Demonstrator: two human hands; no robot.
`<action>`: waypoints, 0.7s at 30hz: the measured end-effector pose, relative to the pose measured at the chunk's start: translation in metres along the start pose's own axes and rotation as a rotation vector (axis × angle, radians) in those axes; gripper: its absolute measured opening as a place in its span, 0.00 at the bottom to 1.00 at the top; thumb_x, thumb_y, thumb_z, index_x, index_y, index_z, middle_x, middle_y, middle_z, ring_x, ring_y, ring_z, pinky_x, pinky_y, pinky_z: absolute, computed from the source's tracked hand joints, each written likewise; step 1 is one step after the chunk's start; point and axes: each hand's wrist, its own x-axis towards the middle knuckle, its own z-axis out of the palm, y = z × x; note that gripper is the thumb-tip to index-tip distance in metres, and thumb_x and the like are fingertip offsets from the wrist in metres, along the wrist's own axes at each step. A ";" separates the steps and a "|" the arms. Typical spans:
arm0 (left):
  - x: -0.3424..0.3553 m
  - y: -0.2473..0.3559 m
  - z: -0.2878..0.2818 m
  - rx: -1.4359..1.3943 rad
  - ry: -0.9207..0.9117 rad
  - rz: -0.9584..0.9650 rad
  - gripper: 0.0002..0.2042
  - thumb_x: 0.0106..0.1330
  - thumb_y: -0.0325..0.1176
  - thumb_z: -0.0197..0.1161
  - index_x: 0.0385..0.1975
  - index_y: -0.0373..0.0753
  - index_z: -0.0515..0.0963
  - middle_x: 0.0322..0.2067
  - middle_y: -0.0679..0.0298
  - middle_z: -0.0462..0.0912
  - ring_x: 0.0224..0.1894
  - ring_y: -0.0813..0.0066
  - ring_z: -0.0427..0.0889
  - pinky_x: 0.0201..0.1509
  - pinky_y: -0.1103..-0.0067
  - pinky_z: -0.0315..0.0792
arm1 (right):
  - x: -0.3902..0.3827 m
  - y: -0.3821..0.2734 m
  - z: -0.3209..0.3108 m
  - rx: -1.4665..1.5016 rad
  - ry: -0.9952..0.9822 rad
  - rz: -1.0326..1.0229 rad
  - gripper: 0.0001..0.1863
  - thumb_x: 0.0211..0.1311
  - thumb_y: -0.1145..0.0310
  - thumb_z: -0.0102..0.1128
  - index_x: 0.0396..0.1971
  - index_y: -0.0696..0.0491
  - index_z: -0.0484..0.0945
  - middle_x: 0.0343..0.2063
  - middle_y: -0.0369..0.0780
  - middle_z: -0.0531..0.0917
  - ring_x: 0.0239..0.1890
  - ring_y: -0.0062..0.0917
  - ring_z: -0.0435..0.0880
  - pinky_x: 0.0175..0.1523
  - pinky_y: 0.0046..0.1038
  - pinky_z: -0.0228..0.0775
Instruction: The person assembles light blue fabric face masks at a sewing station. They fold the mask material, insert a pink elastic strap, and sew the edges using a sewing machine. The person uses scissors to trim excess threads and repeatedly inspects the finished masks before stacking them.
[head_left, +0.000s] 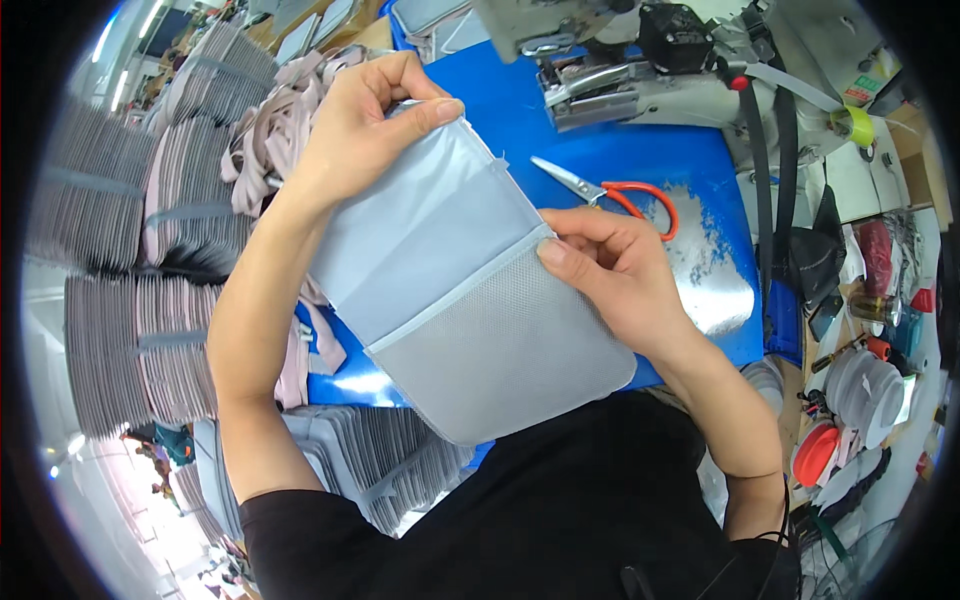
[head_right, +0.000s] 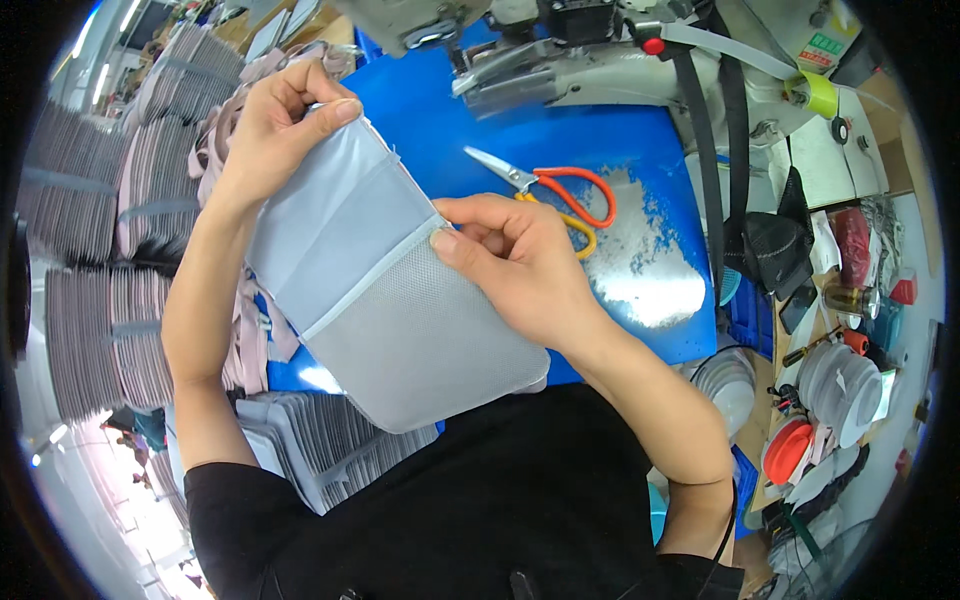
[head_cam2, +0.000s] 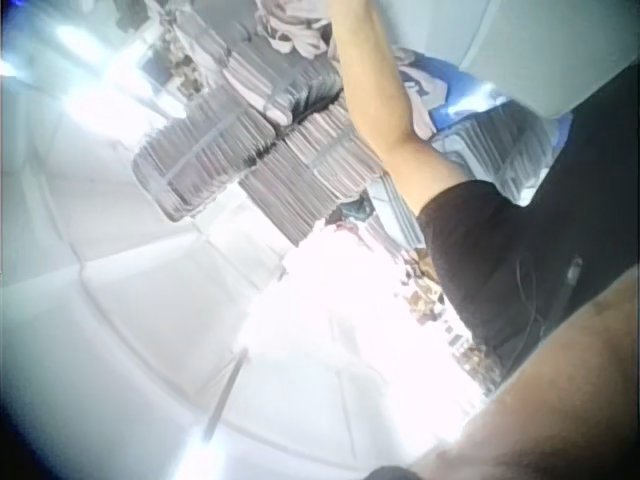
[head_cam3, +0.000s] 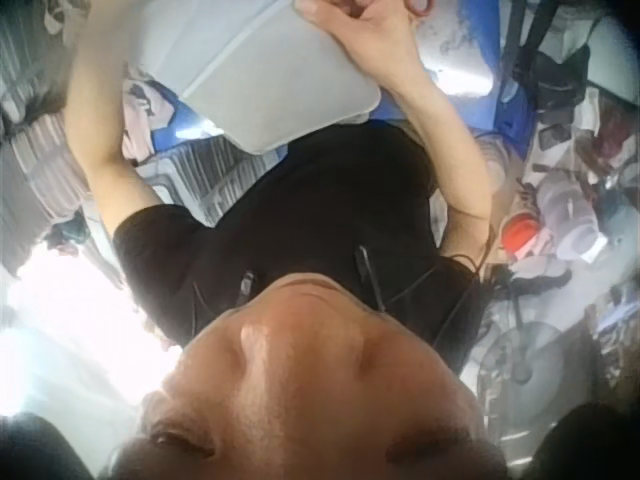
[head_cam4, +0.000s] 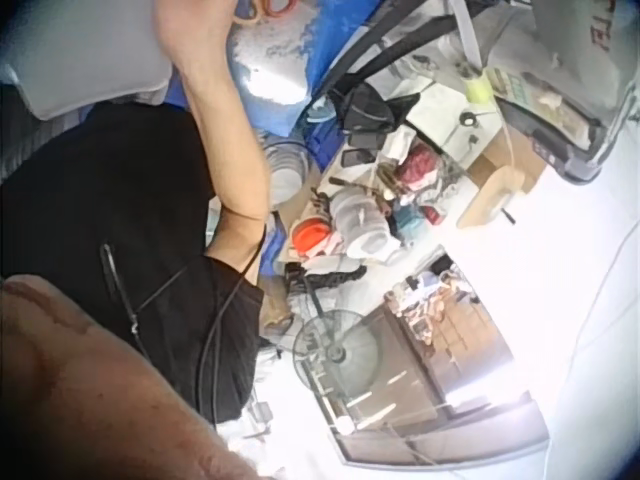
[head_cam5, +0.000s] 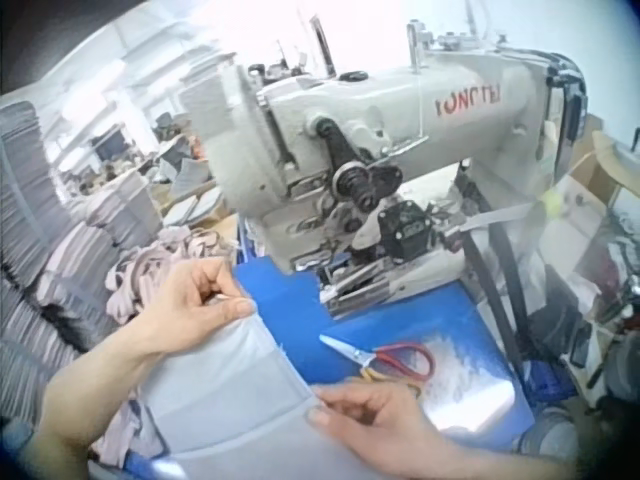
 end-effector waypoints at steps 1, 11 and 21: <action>0.011 -0.009 0.001 -0.003 -0.020 0.004 0.09 0.65 0.31 0.75 0.30 0.35 0.81 0.31 0.65 0.87 0.37 0.82 0.81 0.45 0.82 0.74 | 0.006 -0.002 -0.002 0.037 0.009 0.030 0.16 0.71 0.73 0.66 0.56 0.60 0.84 0.32 0.30 0.82 0.32 0.07 0.76 0.38 0.15 0.68; 0.082 -0.060 0.011 0.009 -0.028 0.064 0.08 0.66 0.30 0.73 0.31 0.34 0.81 0.28 0.68 0.85 0.32 0.87 0.78 0.37 0.83 0.71 | 0.053 -0.015 -0.019 0.052 0.175 0.064 0.18 0.70 0.72 0.67 0.56 0.62 0.83 0.30 0.31 0.82 0.32 0.11 0.78 0.39 0.16 0.71; 0.087 -0.054 0.018 0.032 0.014 0.056 0.06 0.66 0.27 0.72 0.37 0.32 0.83 0.33 0.67 0.87 0.36 0.86 0.79 0.42 0.84 0.74 | 0.060 -0.016 -0.026 0.095 0.198 0.070 0.17 0.70 0.72 0.67 0.55 0.63 0.83 0.35 0.37 0.88 0.35 0.15 0.85 0.42 0.18 0.77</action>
